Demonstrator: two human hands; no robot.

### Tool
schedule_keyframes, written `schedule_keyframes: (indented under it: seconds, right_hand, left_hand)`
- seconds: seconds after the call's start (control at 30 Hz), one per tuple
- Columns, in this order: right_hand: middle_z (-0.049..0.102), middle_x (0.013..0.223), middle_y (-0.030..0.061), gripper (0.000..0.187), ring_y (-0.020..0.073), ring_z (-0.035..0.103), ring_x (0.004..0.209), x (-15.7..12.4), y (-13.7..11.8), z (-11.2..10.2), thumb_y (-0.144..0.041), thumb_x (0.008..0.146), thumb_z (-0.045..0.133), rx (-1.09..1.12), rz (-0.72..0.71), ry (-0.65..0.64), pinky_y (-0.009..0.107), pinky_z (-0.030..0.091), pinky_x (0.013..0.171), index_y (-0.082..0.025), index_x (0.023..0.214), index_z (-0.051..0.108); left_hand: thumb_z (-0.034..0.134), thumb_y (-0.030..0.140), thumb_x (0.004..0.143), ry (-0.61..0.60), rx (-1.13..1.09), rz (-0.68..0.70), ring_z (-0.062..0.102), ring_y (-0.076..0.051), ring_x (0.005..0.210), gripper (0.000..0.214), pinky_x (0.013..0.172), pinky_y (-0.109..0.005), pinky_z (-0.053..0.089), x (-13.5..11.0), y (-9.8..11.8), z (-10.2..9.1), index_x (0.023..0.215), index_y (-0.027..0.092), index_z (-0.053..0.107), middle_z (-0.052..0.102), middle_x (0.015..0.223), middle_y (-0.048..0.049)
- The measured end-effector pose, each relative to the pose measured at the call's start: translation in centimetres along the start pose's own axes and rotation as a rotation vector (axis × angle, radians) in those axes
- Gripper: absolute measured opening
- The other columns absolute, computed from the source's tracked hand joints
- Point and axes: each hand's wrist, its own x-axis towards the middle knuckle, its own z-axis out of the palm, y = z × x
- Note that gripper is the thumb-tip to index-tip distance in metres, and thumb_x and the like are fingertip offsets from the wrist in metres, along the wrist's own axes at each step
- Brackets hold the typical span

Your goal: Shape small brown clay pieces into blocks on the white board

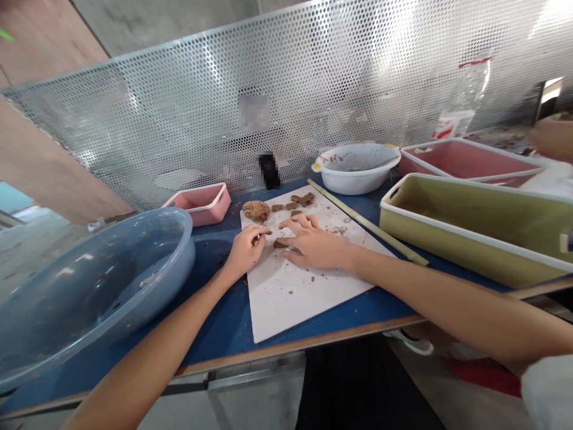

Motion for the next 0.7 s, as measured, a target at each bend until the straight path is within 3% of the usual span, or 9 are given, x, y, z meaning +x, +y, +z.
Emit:
schedule_keyframes:
  seconds: [0.13,0.3,0.47,0.6,0.7]
  right_hand:
    - [0.059,0.161,0.0168,0.045,0.0452,0.045,0.148,-0.07,0.08,-0.30,-0.047,0.120,0.045,-0.031,0.019,0.023,0.067,0.039,0.113,-0.033,0.137,0.084]
    - [0.058,0.163,0.0174,0.047,0.0457,0.046,0.148,-0.14,0.20,-0.41,-0.049,0.119,0.047,-0.051,-0.050,0.005,0.068,0.039,0.114,-0.034,0.153,0.075]
    - [0.061,0.161,0.0137,0.044,0.0439,0.047,0.145,-0.20,0.38,-0.51,-0.044,0.119,0.046,-0.025,-0.064,0.009,0.065,0.040,0.112,-0.038,0.144,0.081]
    - [0.058,0.164,0.0160,0.048,0.0446,0.046,0.146,-0.22,0.44,-0.31,-0.045,0.118,0.048,-0.034,-0.105,-0.013,0.063,0.042,0.111,-0.034,0.160,0.069]
    - [0.060,0.160,0.0160,0.046,0.0441,0.047,0.145,-0.13,0.30,-0.27,-0.046,0.120,0.044,-0.029,-0.053,0.005,0.063,0.041,0.111,-0.034,0.150,0.077]
  left_hand:
    - [0.056,0.015,0.104,-0.004,-0.003,-0.009,0.073,-0.025,0.102,0.028,0.100,-0.040,0.059,-0.04,0.07,-0.04,0.108,0.021,0.083,0.079,0.105,-0.0079]
    - [0.057,0.015,0.104,-0.001,0.006,0.000,0.072,-0.025,0.100,0.027,0.097,-0.039,0.060,-0.04,0.18,-0.10,0.109,0.021,0.083,0.078,0.104,-0.0077]
    - [0.057,0.014,0.105,0.007,0.015,0.005,0.072,-0.025,0.100,0.027,0.096,-0.038,0.060,-0.06,0.16,-0.07,0.109,0.021,0.083,0.078,0.103,-0.0075]
    - [0.059,0.013,0.103,-0.004,0.011,-0.002,0.073,-0.025,0.101,0.026,0.098,-0.038,0.060,-0.08,0.25,-0.11,0.110,0.020,0.083,0.079,0.107,-0.0084]
    - [0.057,0.014,0.104,-0.003,0.003,-0.005,0.073,-0.025,0.102,0.027,0.099,-0.039,0.060,-0.06,0.31,-0.15,0.109,0.020,0.083,0.079,0.106,-0.0083]
